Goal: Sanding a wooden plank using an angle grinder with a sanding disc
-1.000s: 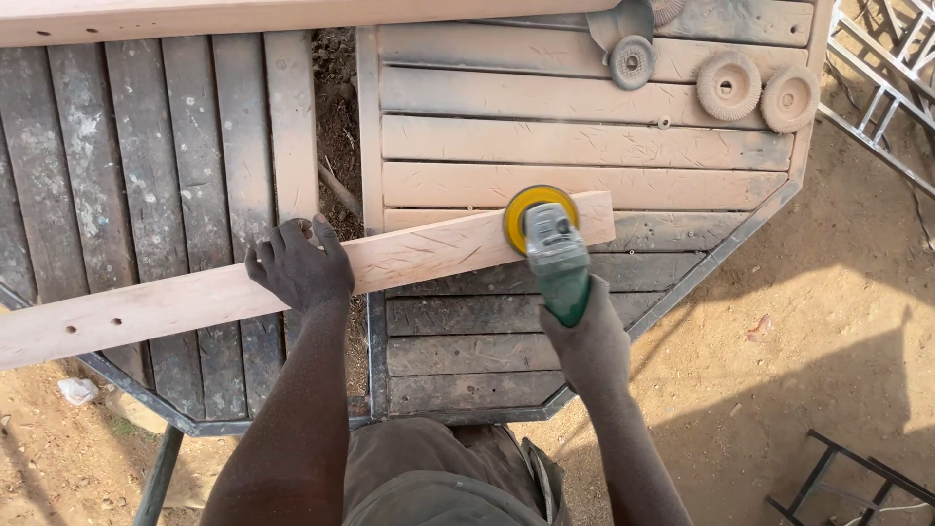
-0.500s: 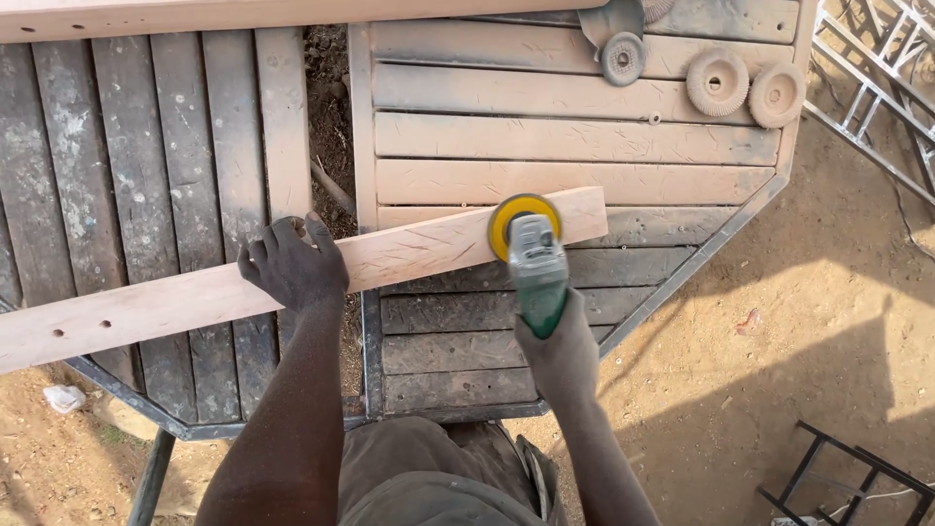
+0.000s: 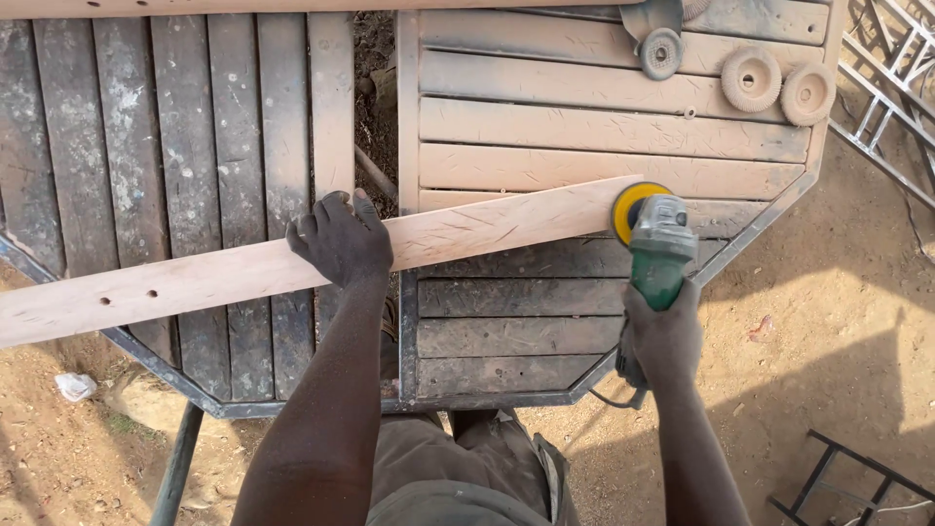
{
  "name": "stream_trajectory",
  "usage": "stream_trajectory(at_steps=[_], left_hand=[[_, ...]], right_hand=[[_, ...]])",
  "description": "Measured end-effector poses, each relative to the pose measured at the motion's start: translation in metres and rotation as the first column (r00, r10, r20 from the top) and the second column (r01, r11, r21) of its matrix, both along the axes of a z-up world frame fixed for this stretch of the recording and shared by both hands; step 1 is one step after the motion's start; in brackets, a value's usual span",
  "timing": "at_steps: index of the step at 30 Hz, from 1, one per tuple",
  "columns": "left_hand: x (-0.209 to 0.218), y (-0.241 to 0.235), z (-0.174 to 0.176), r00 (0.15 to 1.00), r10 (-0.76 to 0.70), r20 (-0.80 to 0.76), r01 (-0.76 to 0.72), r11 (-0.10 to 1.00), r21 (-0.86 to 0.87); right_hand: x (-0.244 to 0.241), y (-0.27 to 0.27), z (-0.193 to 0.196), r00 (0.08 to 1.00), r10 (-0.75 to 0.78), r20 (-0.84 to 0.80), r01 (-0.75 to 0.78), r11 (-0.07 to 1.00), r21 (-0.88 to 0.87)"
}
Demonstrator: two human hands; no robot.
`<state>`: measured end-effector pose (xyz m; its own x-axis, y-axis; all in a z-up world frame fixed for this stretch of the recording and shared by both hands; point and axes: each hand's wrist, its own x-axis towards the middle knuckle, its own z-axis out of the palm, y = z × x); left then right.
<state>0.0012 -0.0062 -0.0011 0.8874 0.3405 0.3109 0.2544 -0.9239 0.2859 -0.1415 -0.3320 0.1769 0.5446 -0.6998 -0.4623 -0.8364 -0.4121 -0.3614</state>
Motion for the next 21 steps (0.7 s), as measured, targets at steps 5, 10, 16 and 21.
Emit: stream_trajectory(at_steps=[5, 10, 16, 21], left_hand=[[-0.010, 0.029, 0.012, 0.986, -0.160, -0.047, 0.134, 0.927, -0.349], [-0.044, 0.136, 0.065, 0.850, -0.490, -0.197, 0.368, 0.817, -0.443], [-0.049, 0.277, 0.046, 0.693, -0.251, -0.676, 0.300, 0.953, -0.046], [-0.043, 0.330, -0.024, 0.631, -0.237, -0.738, 0.424, 0.903, 0.072]], right_hand=[[0.001, 0.035, -0.008, 0.999, 0.034, -0.034, -0.035, 0.999, -0.042], [0.003, 0.159, -0.016, 0.983, 0.156, -0.093, -0.154, 0.988, 0.030], [0.007, 0.271, 0.002, 0.805, 0.563, -0.185, -0.533, 0.825, 0.190], [-0.006, 0.269, -0.004, 0.833, 0.532, -0.153, -0.510, 0.845, 0.163]])
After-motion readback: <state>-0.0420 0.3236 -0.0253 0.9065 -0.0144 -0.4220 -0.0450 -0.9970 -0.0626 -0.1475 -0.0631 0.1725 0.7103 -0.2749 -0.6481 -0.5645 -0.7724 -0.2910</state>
